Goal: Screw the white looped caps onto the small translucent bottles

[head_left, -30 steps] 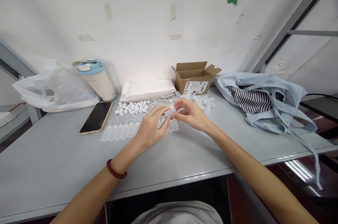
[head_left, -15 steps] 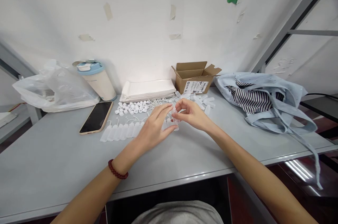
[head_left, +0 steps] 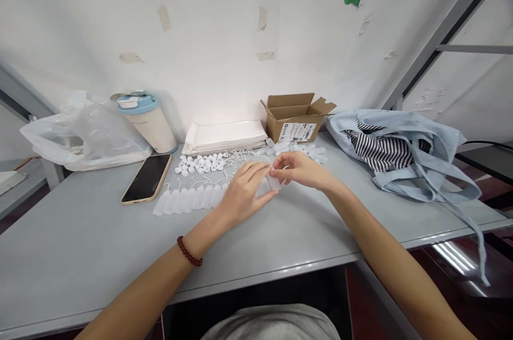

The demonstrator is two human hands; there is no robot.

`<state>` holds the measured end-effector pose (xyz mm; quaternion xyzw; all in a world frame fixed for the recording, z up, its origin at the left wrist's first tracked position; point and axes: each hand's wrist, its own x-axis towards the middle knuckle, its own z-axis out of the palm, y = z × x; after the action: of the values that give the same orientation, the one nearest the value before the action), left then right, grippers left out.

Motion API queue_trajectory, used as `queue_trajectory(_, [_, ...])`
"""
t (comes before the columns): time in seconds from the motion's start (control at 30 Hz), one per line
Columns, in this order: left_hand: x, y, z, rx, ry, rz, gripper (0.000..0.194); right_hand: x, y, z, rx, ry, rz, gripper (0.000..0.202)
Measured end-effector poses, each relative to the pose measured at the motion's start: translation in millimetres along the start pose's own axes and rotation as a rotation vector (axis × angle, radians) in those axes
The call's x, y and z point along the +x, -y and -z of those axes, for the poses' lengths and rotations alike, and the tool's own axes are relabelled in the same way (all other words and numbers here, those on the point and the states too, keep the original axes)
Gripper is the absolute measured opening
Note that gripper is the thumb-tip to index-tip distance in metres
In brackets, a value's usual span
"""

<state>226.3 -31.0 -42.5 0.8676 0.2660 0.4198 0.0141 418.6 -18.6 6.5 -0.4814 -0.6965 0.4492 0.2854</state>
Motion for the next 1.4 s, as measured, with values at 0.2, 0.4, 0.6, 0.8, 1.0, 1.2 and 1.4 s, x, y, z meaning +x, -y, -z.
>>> queue_trajectory(0.2, [3, -1, -9.0, 0.033, 0.151, 0.043, 0.041, 3, -6, 12, -0.138, 0.089, -0.073, 0.013])
queue_trajectory(0.4, [4, -1, -12.8, 0.08, 0.305, 0.147, 0.037, 9, -10, 6, -0.176, 0.104, -0.147, 0.012])
queue_trajectory(0.6, [4, -1, -13.0, 0.14, 0.398, 0.191, 0.035, 13, -13, 2, -0.179, 0.128, -0.169, 0.012])
queue_trajectory(0.8, [5, -3, -11.4, 0.155, 0.448, 0.204, 0.032, 14, -13, 1, -0.182, 0.146, -0.173, 0.013])
queue_trajectory(1.0, [4, -5, -9.5, 0.149, 0.461, 0.196, 0.032, 13, -13, 0, -0.161, 0.154, -0.186, 0.014])
queue_trajectory(1.2, [4, -5, -6.8, 0.148, 0.479, 0.183, 0.033, 12, -12, 0, -0.148, 0.154, -0.203, 0.015])
queue_trajectory(1.4, [3, -7, -8.6, 0.161, 0.468, 0.165, 0.034, 10, -9, -1, -0.146, 0.151, -0.224, 0.016])
